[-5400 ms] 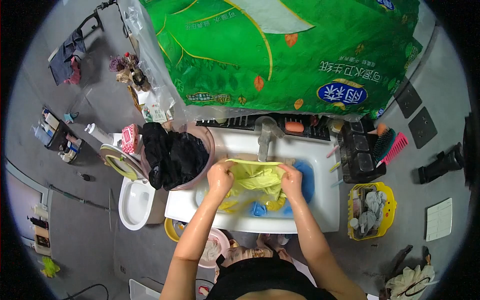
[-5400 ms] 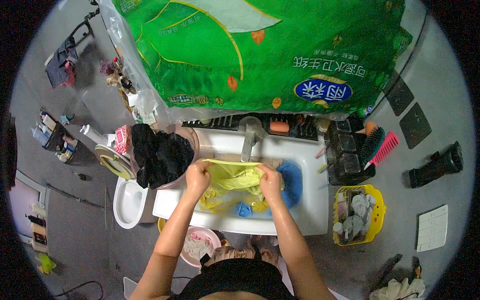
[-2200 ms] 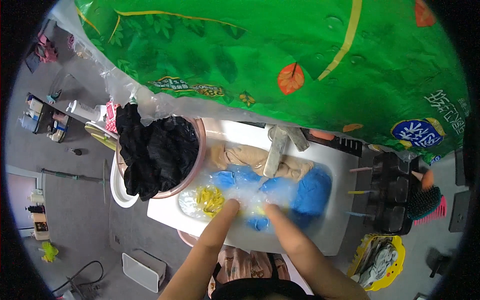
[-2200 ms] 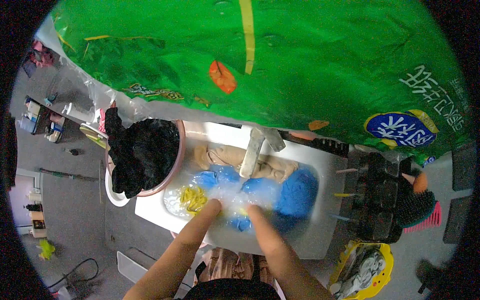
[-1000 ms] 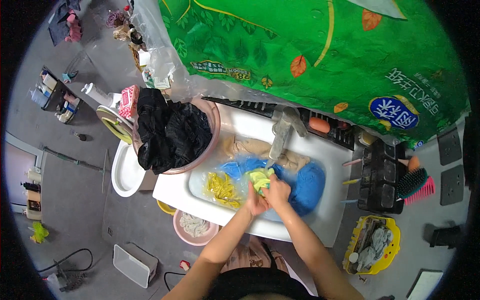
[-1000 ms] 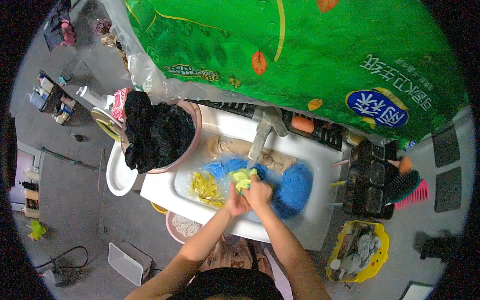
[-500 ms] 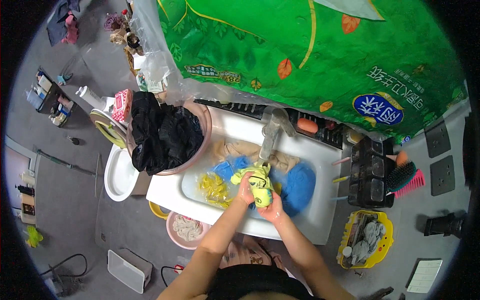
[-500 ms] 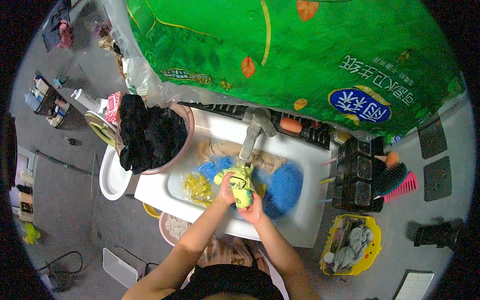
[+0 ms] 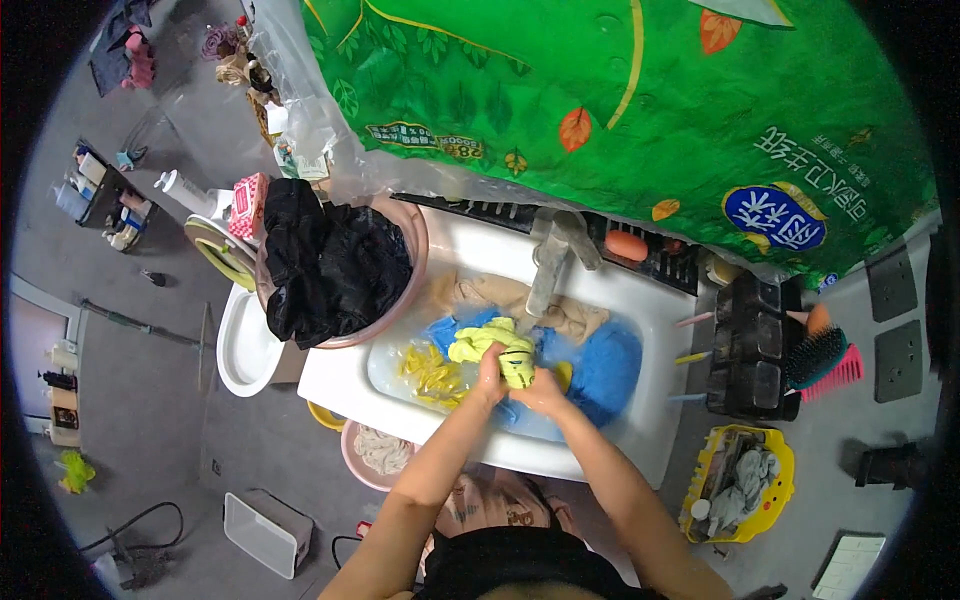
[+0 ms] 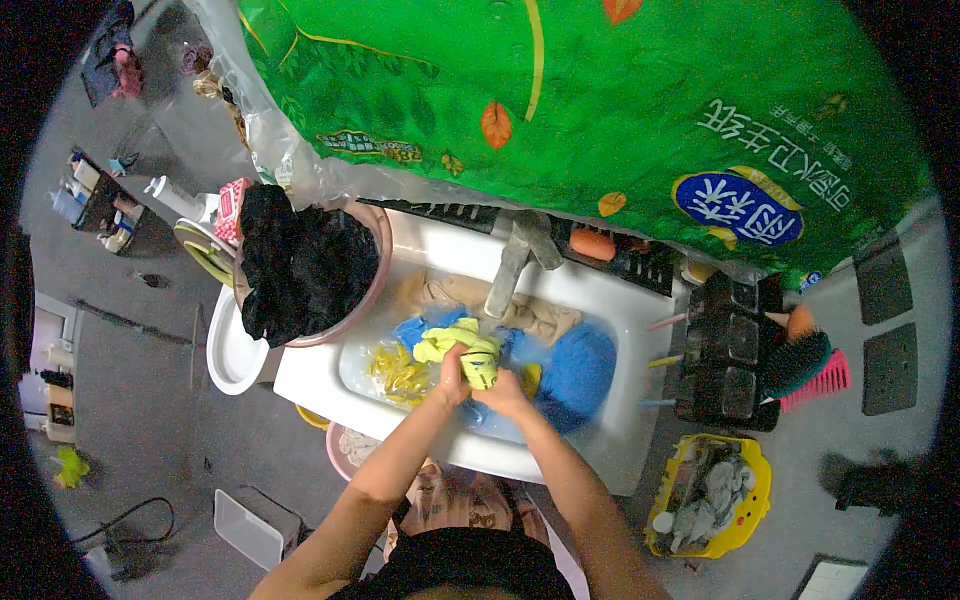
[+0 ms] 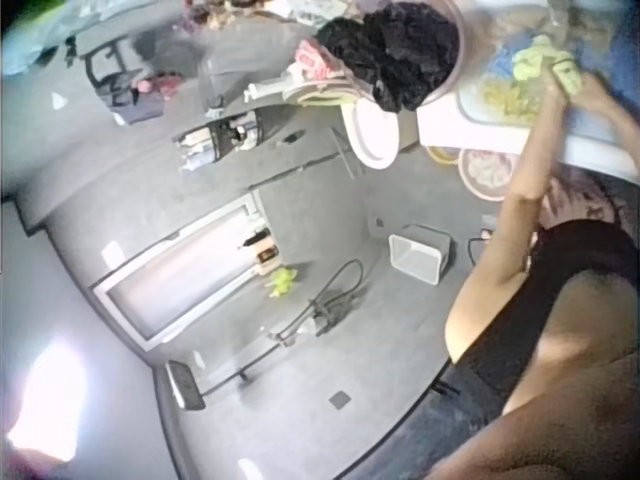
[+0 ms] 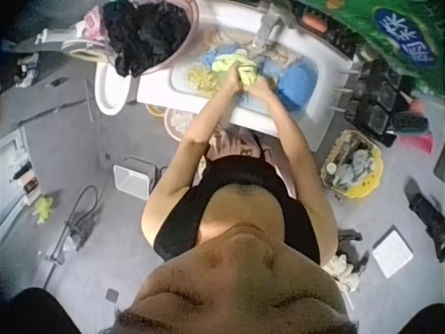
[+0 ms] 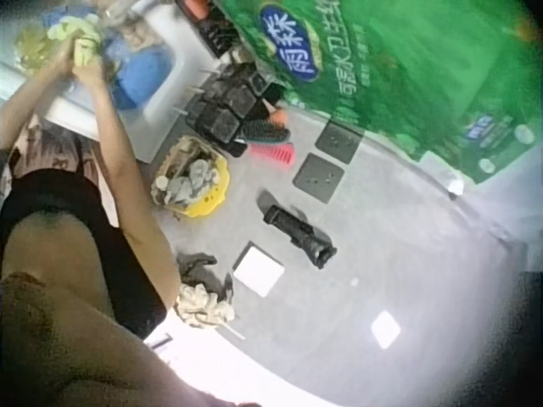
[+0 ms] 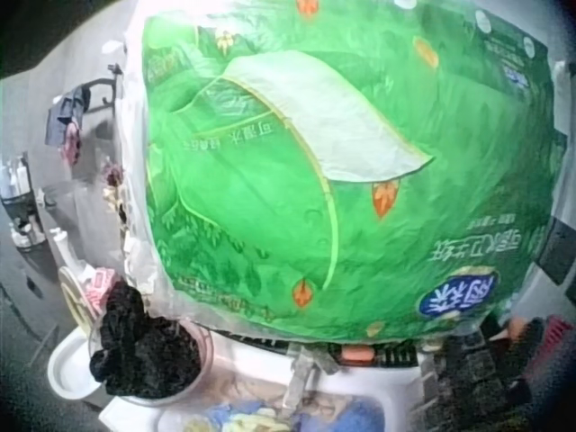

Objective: The person washes clothes in a sink by hand, wringing out individual garments and placing them into a basin. The person then empties and rinses the basin before washing more clothes in the sink.

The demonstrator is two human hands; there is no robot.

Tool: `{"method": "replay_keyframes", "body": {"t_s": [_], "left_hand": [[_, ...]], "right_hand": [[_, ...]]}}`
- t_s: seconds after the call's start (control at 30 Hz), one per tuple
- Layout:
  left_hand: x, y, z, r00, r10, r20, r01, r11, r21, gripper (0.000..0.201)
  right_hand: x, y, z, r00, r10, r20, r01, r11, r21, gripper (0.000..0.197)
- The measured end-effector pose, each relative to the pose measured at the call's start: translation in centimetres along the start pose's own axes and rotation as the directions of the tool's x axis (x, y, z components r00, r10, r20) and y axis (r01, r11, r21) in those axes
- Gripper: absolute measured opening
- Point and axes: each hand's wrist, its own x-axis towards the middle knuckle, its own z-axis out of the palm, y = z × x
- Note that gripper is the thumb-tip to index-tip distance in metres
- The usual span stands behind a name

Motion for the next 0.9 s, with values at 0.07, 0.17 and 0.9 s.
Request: {"method": "replay_keyframes", "body": {"t_s": [0.07, 0.17, 0.9], "left_hand": [[-0.1, 1.5, -0.2, 0.994, -0.113, -0.007, 0.113, 0.988, 0.104, 0.036], [-0.5, 2.8, 0.1, 0.952, -0.272, 0.140, 0.257, 0.959, 0.117, 0.042], [-6.2, -1.2, 2.1, 0.887, -0.327, 0.325, 0.447, 0.782, -0.435, 0.033]], "right_hand": [[0.2, -0.4, 0.4, 0.972, 0.098, 0.213, -0.166, 0.930, 0.329, 0.033], [-0.7, -1.3, 1.0, 0.852, 0.268, 0.450, -0.520, 0.537, 0.665, 0.025], [3.8, 3.4, 2.1, 0.940, -0.121, 0.318, -0.335, -0.157, 0.929, 0.039]]}}
